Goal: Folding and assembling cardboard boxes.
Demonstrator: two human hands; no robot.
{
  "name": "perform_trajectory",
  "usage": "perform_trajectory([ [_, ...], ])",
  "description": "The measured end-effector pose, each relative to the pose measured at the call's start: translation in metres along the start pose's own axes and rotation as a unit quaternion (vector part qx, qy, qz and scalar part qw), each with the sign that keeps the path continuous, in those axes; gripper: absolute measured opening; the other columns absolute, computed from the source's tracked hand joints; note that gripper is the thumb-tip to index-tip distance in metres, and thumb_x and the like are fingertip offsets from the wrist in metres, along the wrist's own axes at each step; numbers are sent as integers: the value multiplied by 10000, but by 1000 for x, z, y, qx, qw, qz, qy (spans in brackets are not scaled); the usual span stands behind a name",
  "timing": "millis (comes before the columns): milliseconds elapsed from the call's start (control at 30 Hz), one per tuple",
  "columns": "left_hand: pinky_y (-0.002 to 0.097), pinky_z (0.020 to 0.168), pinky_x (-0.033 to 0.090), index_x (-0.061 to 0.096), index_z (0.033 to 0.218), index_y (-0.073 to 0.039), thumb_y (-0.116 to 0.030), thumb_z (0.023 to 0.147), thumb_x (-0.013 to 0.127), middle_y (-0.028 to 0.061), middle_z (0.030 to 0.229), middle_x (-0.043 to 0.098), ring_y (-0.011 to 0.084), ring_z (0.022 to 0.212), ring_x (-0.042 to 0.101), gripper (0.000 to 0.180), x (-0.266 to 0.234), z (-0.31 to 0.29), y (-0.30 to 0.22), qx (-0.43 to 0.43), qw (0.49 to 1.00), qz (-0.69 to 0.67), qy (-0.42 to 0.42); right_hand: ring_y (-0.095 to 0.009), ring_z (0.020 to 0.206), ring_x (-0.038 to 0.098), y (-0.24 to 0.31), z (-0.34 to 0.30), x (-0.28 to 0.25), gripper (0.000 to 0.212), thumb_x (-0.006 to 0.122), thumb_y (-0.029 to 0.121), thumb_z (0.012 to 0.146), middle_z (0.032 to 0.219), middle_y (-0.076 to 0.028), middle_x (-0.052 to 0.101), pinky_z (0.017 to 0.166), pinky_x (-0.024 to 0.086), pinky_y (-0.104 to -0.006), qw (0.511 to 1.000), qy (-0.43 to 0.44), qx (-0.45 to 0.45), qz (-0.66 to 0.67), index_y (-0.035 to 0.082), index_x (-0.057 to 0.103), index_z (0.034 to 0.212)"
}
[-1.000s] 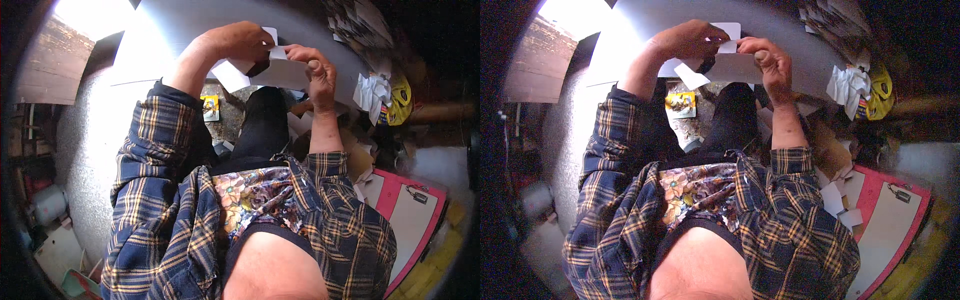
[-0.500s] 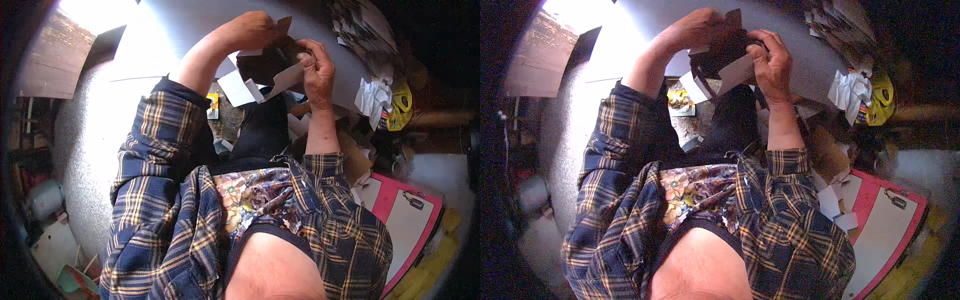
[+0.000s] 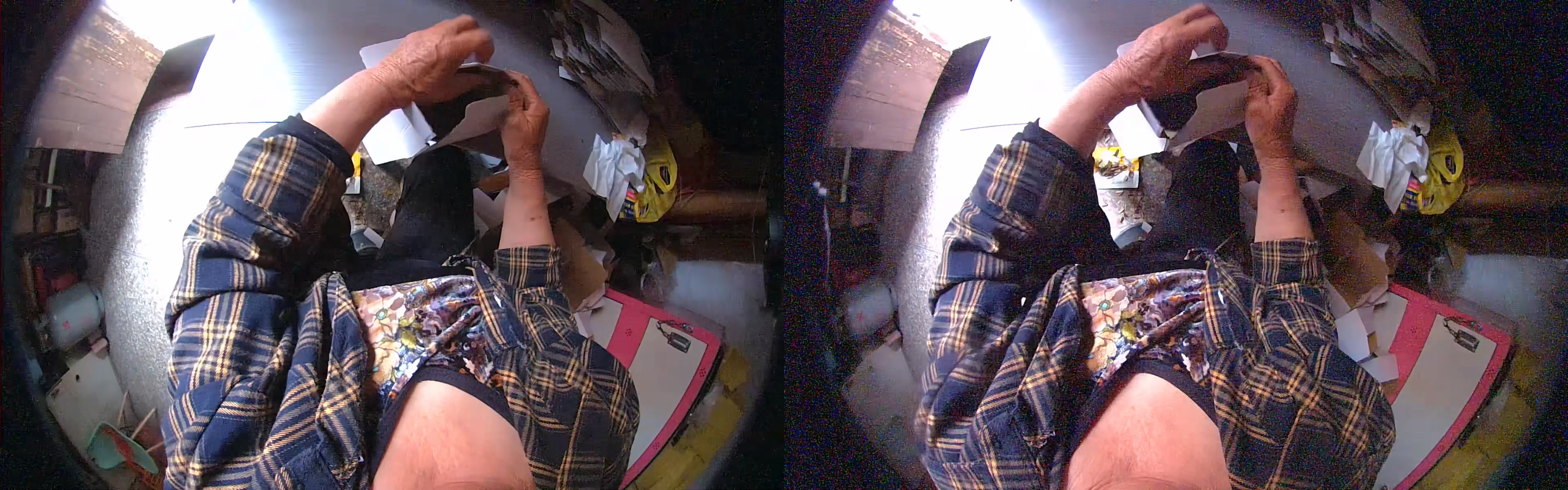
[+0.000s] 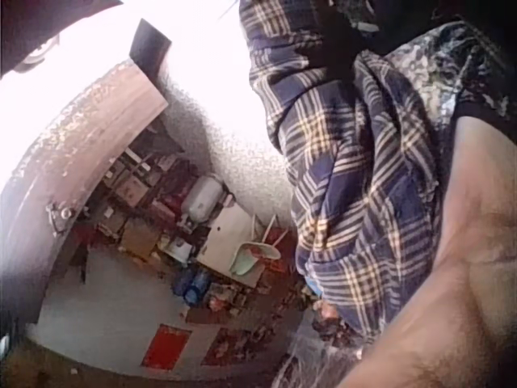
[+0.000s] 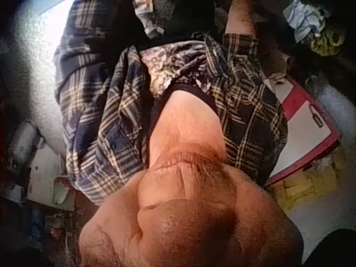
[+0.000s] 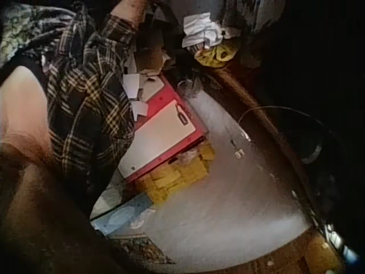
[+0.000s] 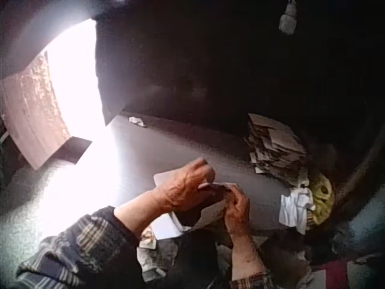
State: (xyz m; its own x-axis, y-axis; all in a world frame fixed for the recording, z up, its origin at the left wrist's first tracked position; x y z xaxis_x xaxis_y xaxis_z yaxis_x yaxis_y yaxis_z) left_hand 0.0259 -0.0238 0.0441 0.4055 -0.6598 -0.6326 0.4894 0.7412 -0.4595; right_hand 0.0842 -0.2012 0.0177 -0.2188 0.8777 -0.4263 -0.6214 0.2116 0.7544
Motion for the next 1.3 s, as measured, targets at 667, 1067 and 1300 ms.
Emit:
perform_trajectory([
  [667,316,858,479,583,1161,-88,-129,839,584,87,1044,657,163,941,604,324,-17,-12,25,-161,939,-168,254,-178,856,604,-3,0,-4,293,535,296,884,895,-83,646,799,449,-292,999,22,17,45,21,634,904],
  [1067,357,933,479,656,1113,-143,-147,883,543,64,1186,608,243,1061,588,257,-33,-27,37,-92,961,-87,244,-153,829,595,6,1,-3,221,554,224,859,874,-65,645,778,455,-278,997,28,35,62,24,629,918],
  [1300,360,951,465,654,1120,-129,-133,894,522,81,1208,595,275,1065,587,262,-51,-36,38,-86,948,-111,286,-144,836,588,0,2,-5,224,547,215,856,884,-50,644,772,455,-276,996,47,15,71,19,621,935],
])
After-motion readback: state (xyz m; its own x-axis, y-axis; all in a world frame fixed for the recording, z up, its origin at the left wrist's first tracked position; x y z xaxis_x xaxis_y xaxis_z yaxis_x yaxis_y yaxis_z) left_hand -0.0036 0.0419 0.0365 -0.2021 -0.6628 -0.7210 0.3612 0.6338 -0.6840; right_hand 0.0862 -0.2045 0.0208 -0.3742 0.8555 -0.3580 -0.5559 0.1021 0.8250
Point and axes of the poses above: each hand's wrist, its own z-axis towards the middle knuckle, its own x-axis out of the palm, y = z × x, the point moved 1 cm from there along z, towards the middle knuckle
